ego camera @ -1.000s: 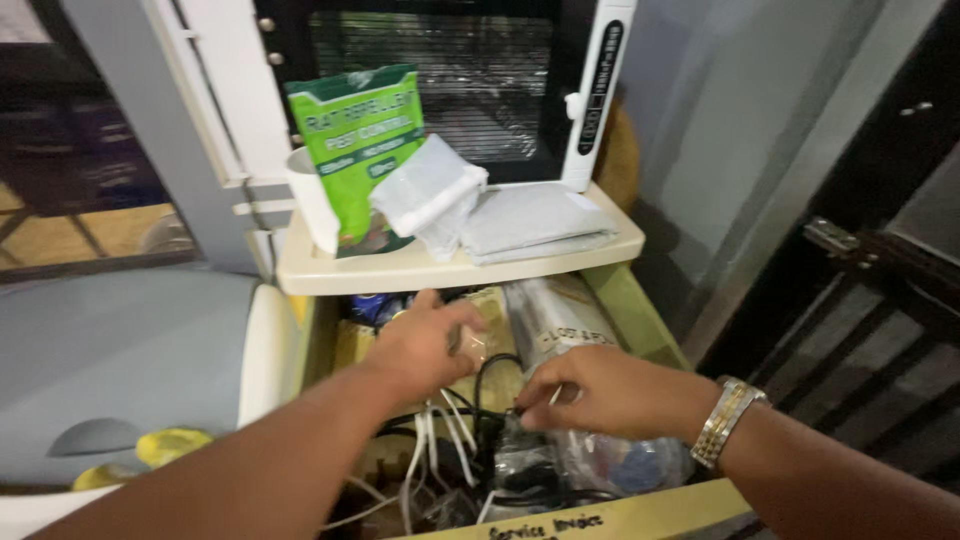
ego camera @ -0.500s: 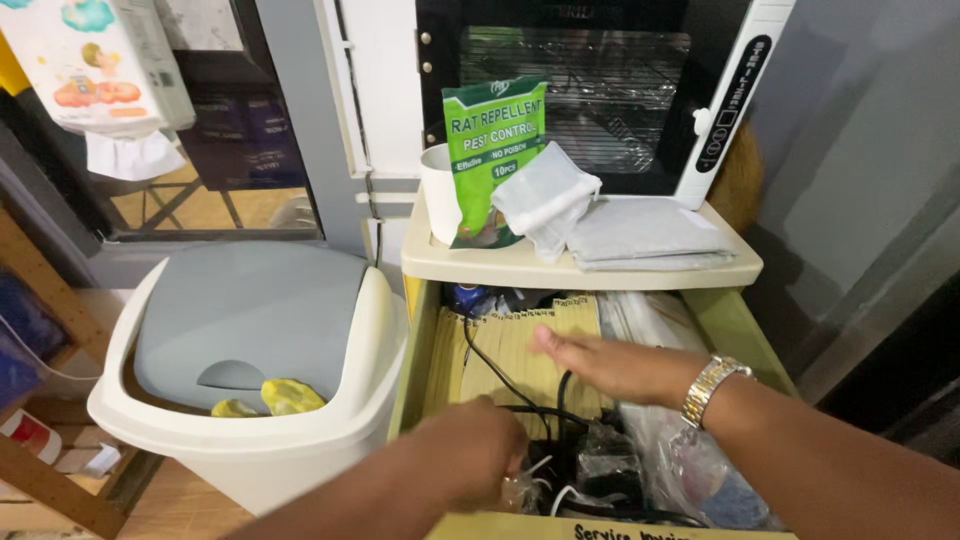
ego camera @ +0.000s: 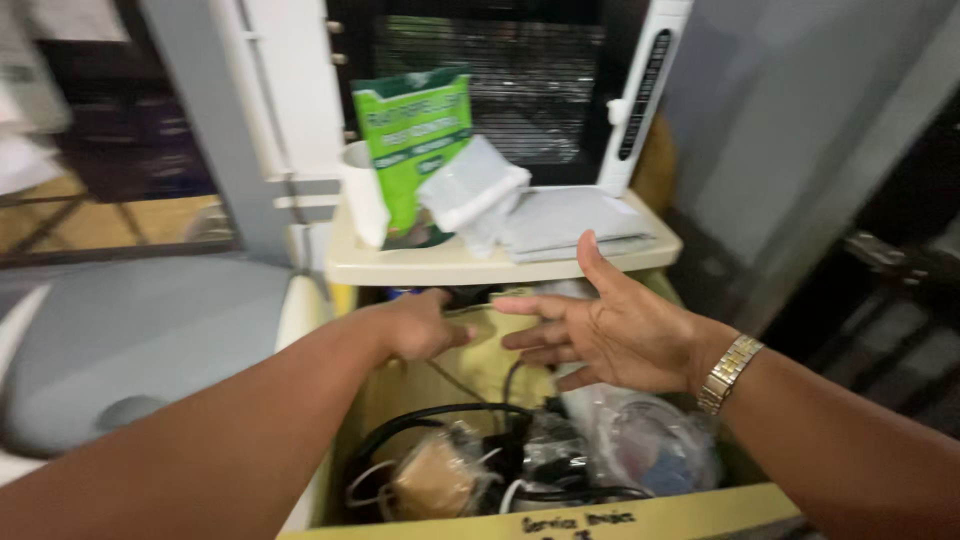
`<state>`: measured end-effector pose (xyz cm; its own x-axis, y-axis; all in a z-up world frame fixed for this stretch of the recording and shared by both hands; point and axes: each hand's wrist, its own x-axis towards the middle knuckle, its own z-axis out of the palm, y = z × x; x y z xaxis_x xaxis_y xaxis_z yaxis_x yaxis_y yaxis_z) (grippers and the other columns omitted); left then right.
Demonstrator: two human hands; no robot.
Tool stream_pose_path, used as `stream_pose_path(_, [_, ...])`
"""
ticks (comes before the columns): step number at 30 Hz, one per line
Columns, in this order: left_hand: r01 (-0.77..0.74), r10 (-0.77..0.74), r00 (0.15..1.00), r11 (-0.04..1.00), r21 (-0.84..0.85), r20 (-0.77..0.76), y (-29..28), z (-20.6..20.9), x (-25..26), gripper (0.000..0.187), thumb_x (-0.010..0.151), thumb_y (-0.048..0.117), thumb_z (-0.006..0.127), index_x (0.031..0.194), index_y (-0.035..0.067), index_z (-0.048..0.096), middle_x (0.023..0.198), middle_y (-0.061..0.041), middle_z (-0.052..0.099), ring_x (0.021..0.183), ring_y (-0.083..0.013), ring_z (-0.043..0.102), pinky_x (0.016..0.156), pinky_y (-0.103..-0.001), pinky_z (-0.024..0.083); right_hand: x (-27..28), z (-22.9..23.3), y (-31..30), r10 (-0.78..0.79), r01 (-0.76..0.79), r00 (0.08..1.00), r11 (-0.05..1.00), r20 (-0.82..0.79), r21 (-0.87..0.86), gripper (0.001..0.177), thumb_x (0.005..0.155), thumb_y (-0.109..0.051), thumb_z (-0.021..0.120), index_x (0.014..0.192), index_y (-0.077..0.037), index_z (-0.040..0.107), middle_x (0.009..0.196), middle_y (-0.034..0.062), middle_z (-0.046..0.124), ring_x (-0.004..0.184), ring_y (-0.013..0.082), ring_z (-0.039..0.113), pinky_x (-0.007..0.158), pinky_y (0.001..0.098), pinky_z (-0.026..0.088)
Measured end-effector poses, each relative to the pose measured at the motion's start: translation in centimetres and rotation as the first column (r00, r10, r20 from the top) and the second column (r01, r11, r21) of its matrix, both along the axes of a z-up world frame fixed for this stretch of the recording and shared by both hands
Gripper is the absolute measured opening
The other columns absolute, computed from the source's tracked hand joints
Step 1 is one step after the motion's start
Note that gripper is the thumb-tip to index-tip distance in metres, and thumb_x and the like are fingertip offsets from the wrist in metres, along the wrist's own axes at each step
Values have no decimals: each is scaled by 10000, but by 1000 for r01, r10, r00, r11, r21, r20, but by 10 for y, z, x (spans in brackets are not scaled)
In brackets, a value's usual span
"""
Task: The person sorts through a drawer containing various items, including plastic bags, cables, and a rat repellent packet. They pick up and examine several objects, placing some on a nearby shelf and discarding others into a bin.
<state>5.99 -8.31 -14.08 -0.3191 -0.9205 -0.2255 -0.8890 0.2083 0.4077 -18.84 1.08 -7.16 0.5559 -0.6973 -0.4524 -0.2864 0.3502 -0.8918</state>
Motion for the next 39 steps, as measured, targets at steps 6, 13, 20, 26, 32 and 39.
stream_pose_path(6, [-232, 234, 971, 971, -52, 50, -20, -38, -39, 1326, 808, 763, 680, 1601, -22, -35, 1667, -275, 14, 1520, -446, 134, 1196, -610, 204, -25, 11, 18, -48, 47, 975, 999, 218, 11, 1152, 772, -908, 54, 1618, -183, 351, 1478, 226, 538, 1311, 330, 523, 978, 456, 473])
stream_pose_path(13, [-437, 402, 897, 870, -227, -185, -48, -56, -32, 1176, 647, 630, 859, 1560, 232, 233, 1620, -135, 187, 1493, -406, 142, 1136, -660, 149, -54, 17, 28, -85, 81, 918, 996, 388, 26, 1181, 784, -916, 63, 1621, -119, 305, 1480, 294, 512, 1332, 364, 540, 1007, 502, 500])
stream_pose_path(20, [-314, 310, 948, 881, -354, -69, -30, -68, -21, 760, 835, 478, 773, 1472, 182, 482, 1448, -125, 560, 1398, -307, 469, 1240, -554, 253, -39, 13, 13, -135, 115, 916, 991, 378, 74, 1197, 757, -937, 62, 1596, -131, 342, 1437, 264, 549, 1288, 353, 563, 983, 505, 497])
stream_pose_path(26, [-353, 187, 903, 835, -422, -387, 5, -56, -20, 712, 733, 246, 817, 1390, 227, 541, 1368, -114, 592, 1305, -352, 500, 1109, -545, 347, -14, 8, -8, -167, 144, 939, 985, 300, 98, 1148, 770, -913, 64, 1541, -145, 428, 1380, 217, 594, 1223, 323, 597, 977, 499, 496])
stream_pose_path(32, [-339, 283, 887, 936, -96, -365, 33, -24, -24, 630, 735, 536, 860, 1149, 140, 598, 1259, -88, 666, 1333, -288, 508, 1194, -563, 254, -1, 2, -19, -308, 293, 933, 951, 187, 100, 1115, 772, -891, 50, 1463, -147, 511, 1341, 193, 611, 1195, 308, 591, 961, 491, 496])
stream_pose_path(39, [-106, 115, 982, 992, 61, -150, 32, -9, 1, 1267, 497, 586, 982, 1505, 155, 347, 1403, -140, 524, 1372, -313, 477, 1189, -478, 326, 4, -11, -28, -463, 464, 886, 885, -31, 42, 966, 887, -790, 95, 1449, -135, 529, 1471, 192, 521, 1312, 299, 525, 1049, 488, 466])
